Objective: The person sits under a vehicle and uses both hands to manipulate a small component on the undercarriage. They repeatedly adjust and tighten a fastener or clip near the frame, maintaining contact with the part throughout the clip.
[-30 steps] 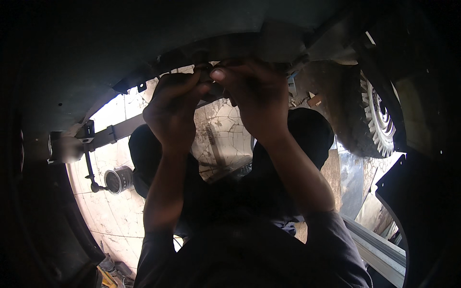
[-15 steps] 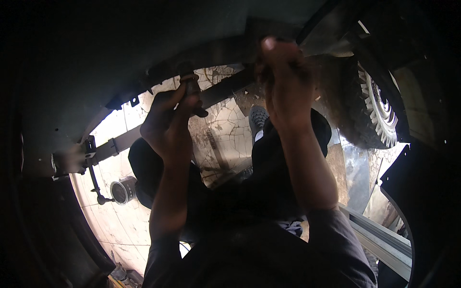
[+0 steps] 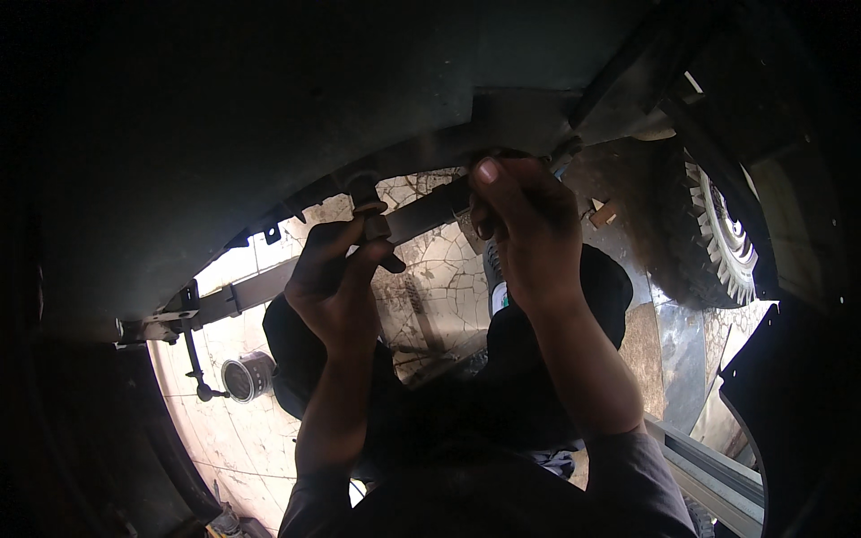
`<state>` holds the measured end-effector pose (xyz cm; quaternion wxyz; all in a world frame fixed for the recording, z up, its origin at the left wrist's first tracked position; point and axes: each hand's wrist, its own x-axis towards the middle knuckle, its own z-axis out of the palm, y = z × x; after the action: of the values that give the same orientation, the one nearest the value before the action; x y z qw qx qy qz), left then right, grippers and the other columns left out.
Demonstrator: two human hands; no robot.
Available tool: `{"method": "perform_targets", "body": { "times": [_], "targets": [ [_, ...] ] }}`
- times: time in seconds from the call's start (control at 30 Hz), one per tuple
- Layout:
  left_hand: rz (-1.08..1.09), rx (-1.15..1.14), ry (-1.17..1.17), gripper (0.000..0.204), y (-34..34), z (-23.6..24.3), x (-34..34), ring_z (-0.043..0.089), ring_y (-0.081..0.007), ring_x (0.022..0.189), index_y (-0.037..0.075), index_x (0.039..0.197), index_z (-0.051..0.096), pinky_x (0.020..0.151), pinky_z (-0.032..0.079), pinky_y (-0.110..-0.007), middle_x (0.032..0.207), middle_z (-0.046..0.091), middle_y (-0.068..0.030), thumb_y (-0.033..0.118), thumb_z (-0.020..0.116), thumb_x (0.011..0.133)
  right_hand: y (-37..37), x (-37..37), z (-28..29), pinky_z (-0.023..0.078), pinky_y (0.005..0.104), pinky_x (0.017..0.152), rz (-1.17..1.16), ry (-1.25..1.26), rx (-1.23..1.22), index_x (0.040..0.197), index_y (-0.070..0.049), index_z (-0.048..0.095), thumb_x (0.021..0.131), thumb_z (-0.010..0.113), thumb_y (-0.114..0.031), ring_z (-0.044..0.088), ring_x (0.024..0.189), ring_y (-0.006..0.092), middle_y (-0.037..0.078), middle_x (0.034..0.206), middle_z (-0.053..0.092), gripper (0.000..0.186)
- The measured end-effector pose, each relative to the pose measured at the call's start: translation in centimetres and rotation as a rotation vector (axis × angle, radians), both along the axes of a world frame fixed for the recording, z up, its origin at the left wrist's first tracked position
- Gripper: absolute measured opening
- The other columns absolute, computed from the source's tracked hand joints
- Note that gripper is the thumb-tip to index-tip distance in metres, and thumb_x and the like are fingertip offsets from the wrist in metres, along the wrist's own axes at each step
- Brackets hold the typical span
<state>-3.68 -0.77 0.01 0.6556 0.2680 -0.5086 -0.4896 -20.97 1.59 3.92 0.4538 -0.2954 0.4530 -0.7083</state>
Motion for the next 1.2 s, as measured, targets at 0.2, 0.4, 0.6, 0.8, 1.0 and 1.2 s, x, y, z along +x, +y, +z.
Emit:
{"method": "perform_targets", "body": {
  "times": [0.2, 0.4, 0.6, 0.8, 1.0, 1.2],
  "targets": [
    [-0.031, -0.008, 0.028, 0.03, 0.0, 0.9, -0.2, 0.069, -0.0256, 0.094, -0.006, 0.105, 0.066, 0.075, 0.062, -0.03, 0.101, 0.067, -0.0176, -0.012, 0.074, 0.077, 0.3, -0.1, 0.1, 0.047, 0.0265, 0.063, 0.126, 0.119, 0.015, 0.101, 0.003, 0.062, 0.092, 0.064, -0.009, 0.061, 0.071, 0.0146, 0.009, 0.084, 0.064, 0.015],
    [0.057, -0.118, -0.228, 0.035, -0.2, 1.3, -0.1, 0.069, -0.0224, 0.095, -0.002, 0.11, 0.067, 0.074, 0.061, -0.029, 0.103, 0.068, -0.0169, -0.009, 0.075, 0.076, 0.4, 1.4, 0.5, 0.049, 0.0205, 0.066, 0.168, 0.205, -0.046, 0.101, 0.003, 0.067, 0.084, 0.074, -0.006, 0.063, 0.075, 0.0098, 0.008, 0.089, 0.07, 0.021],
    [0.03, -0.127, -0.287, 0.035, -0.5, 1.6, 0.5, 0.07, -0.0202, 0.094, 0.001, 0.109, 0.069, 0.077, 0.059, -0.028, 0.103, 0.07, -0.0148, -0.01, 0.074, 0.076, -0.4, 2.4, 1.7, 0.048, 0.0205, 0.063, 0.229, 0.309, -0.046, 0.095, 0.002, 0.068, 0.082, 0.077, -0.01, 0.064, 0.073, 0.0095, 0.008, 0.08, 0.07, 0.021],
    [-0.015, -0.125, -0.234, 0.033, -0.9, 1.2, 0.7, 0.07, -0.0189, 0.093, 0.001, 0.108, 0.07, 0.079, 0.058, -0.029, 0.098, 0.072, -0.0133, -0.007, 0.075, 0.076, -1.3, 2.3, 2.3, 0.042, 0.0195, 0.053, 0.298, 0.255, 0.026, 0.088, 0.001, 0.07, 0.082, 0.078, -0.013, 0.058, 0.06, 0.0065, 0.005, 0.068, 0.066, 0.018],
    [-0.092, 0.058, -0.053, 0.029, -0.5, 1.6, 0.5, 0.071, -0.0184, 0.091, 0.001, 0.103, 0.071, 0.08, 0.058, -0.028, 0.099, 0.072, -0.0128, -0.005, 0.077, 0.076, -0.6, 2.6, 3.0, 0.04, 0.019, 0.048, 0.262, 0.348, 0.097, 0.087, 0.001, 0.07, 0.082, 0.078, -0.013, 0.057, 0.054, 0.0063, 0.004, 0.065, 0.065, 0.018],
    [-0.021, 0.071, -0.048, 0.025, -0.5, 0.5, 0.2, 0.071, -0.0179, 0.091, 0.0, 0.099, 0.071, 0.081, 0.058, -0.028, 0.097, 0.072, -0.0117, -0.006, 0.078, 0.075, -0.4, 3.0, 4.2, 0.043, 0.0194, 0.049, 0.217, 0.497, 0.084, 0.085, 0.002, 0.071, 0.082, 0.078, -0.013, 0.06, 0.056, 0.0063, 0.006, 0.068, 0.067, 0.017]
  ]
}}
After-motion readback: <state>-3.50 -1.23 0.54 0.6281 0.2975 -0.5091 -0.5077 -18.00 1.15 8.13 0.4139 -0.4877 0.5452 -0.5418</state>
